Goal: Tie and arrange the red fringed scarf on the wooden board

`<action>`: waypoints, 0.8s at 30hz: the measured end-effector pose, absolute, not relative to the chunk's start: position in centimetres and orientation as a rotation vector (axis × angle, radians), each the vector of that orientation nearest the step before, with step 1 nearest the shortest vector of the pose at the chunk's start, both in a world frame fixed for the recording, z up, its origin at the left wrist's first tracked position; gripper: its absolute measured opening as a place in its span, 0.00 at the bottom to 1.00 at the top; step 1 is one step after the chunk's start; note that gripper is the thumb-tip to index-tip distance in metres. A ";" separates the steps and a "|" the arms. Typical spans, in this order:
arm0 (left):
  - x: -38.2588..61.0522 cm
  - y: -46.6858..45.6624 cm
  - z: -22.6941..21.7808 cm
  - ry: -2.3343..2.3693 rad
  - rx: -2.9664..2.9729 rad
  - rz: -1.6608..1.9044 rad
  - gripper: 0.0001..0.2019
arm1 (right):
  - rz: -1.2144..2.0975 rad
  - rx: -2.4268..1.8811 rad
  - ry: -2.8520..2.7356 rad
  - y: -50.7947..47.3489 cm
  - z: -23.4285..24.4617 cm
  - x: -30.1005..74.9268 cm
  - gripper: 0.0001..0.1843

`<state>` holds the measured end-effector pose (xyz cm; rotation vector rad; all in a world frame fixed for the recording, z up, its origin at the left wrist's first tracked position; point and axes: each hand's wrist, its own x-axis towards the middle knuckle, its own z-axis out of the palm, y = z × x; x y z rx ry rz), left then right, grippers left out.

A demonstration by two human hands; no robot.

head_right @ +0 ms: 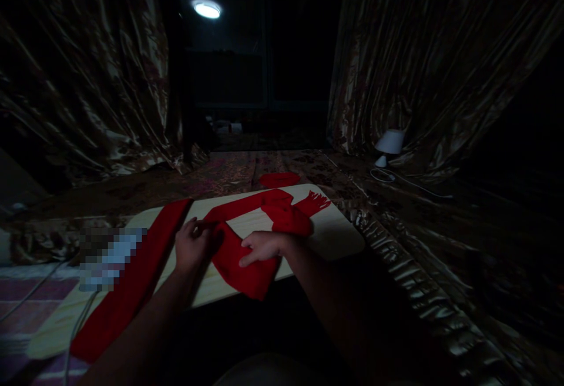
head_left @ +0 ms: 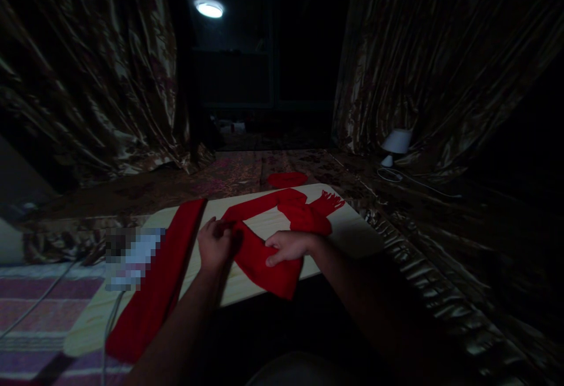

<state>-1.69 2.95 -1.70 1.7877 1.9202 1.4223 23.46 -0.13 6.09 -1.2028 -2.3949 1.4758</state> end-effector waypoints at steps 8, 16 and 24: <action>-0.8 3.2 -0.9 2.093 2.121 1.169 0.15 | 0.457 -1.591 -2.135 1.5 7.5 24.7 0.07; -0.8 7.4 1.7 1.922 2.416 0.639 0.17 | 0.102 -1.867 -2.455 5.9 8.9 28.4 0.35; -3.3 10.9 0.3 1.934 1.783 0.895 0.15 | 0.463 -1.632 -2.727 6.6 8.5 30.5 0.12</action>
